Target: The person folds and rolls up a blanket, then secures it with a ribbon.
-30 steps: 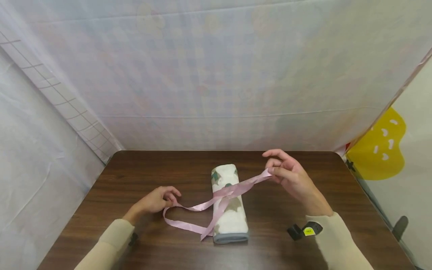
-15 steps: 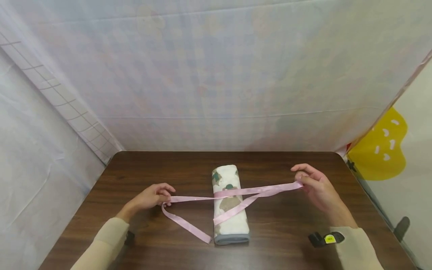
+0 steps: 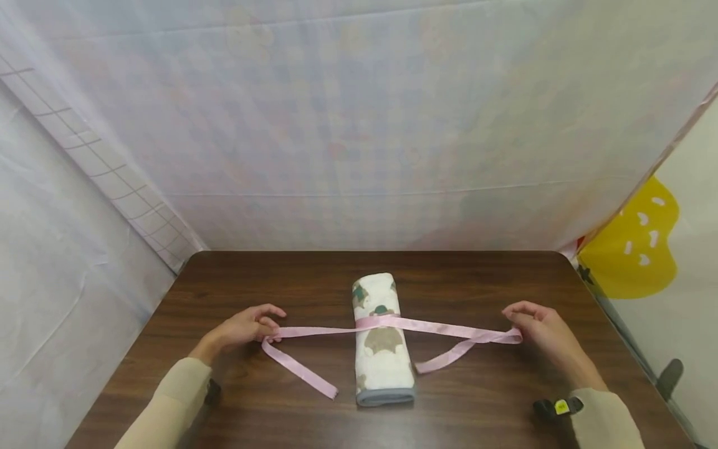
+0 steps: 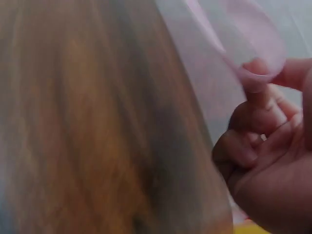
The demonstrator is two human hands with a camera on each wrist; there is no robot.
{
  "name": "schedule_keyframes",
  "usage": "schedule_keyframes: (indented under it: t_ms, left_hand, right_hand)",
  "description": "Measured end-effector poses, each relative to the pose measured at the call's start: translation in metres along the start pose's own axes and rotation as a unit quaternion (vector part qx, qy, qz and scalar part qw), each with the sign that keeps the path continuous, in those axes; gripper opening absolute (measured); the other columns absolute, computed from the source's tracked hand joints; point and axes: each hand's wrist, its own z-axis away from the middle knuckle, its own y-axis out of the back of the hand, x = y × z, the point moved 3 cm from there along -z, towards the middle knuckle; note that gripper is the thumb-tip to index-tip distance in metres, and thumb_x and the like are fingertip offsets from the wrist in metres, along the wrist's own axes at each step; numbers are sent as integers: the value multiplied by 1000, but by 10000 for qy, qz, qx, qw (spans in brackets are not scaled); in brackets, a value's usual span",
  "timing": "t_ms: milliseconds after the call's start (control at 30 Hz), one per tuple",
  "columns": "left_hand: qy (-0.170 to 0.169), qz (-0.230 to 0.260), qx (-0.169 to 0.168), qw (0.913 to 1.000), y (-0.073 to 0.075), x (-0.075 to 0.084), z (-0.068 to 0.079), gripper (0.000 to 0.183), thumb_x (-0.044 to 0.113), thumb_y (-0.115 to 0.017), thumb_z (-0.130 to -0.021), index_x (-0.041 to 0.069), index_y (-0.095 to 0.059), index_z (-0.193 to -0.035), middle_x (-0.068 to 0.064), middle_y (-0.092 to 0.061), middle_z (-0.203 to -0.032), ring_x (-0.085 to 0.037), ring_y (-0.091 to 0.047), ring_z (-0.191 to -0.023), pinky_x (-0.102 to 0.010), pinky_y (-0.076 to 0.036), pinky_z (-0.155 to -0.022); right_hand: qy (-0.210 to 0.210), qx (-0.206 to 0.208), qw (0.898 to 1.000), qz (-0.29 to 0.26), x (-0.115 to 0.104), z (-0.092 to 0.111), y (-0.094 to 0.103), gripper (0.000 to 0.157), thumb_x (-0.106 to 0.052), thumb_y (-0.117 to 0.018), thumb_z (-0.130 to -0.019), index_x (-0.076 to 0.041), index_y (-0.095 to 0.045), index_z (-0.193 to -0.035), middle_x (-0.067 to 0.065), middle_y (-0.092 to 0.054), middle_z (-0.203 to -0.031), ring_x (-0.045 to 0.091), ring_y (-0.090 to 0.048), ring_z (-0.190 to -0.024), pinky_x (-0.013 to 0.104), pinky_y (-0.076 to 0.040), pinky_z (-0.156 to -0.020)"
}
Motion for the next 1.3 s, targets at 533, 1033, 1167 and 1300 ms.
schedule_keyframes:
  t_ms: [533, 1033, 1167, 1300]
  left_hand:
    - [151, 199, -434, 9987, 6, -6, -1, 51, -4, -62, -90, -13, -41, -135, 0, -69, -87, -12, -63, -81, -23, -50, -74]
    - [-252, -1695, -516, 9839, -25, 22, -12, 41, 11, -71, -90, -4, -56, -125, -11, -73, -84, -11, -61, -73, -24, -44, -65]
    - [-286, -1705, -560, 9834, -27, 19, -12, 38, 8, -70, -90, -4, -58, -123, -10, -71, -77, -11, -58, -69, -22, -43, -61]
    - [-195, -1591, -632, 9850, -26, 17, -11, 38, 8, -70, -90, -4, -58, -124, -7, -69, -77, -12, -57, -69, -23, -43, -62]
  right_hand:
    - [649, -586, 9882, 1256, -14, -3, -25, 22, -11, -55, -100, 5, -64, -112, 7, -71, -88, 9, -65, -78, 25, -52, -67]
    - [1897, -1395, 9646, 1190, -99, -25, -124, 7, -8, -65, -95, -5, -68, -100, 5, -69, -86, 12, -63, -79, 25, -52, -68]
    - [2208, -1362, 9561, 1359, -113, -30, -147, 5, -9, -69, -92, -11, -71, -96, 0, -69, -85, 9, -60, -76, 25, -50, -68]
    - [2475, -1270, 9492, 1470, -121, -34, -162, 12, -3, -71, -88, -14, -71, -94, -3, -68, -85, 8, -58, -76, 25, -50, -67]
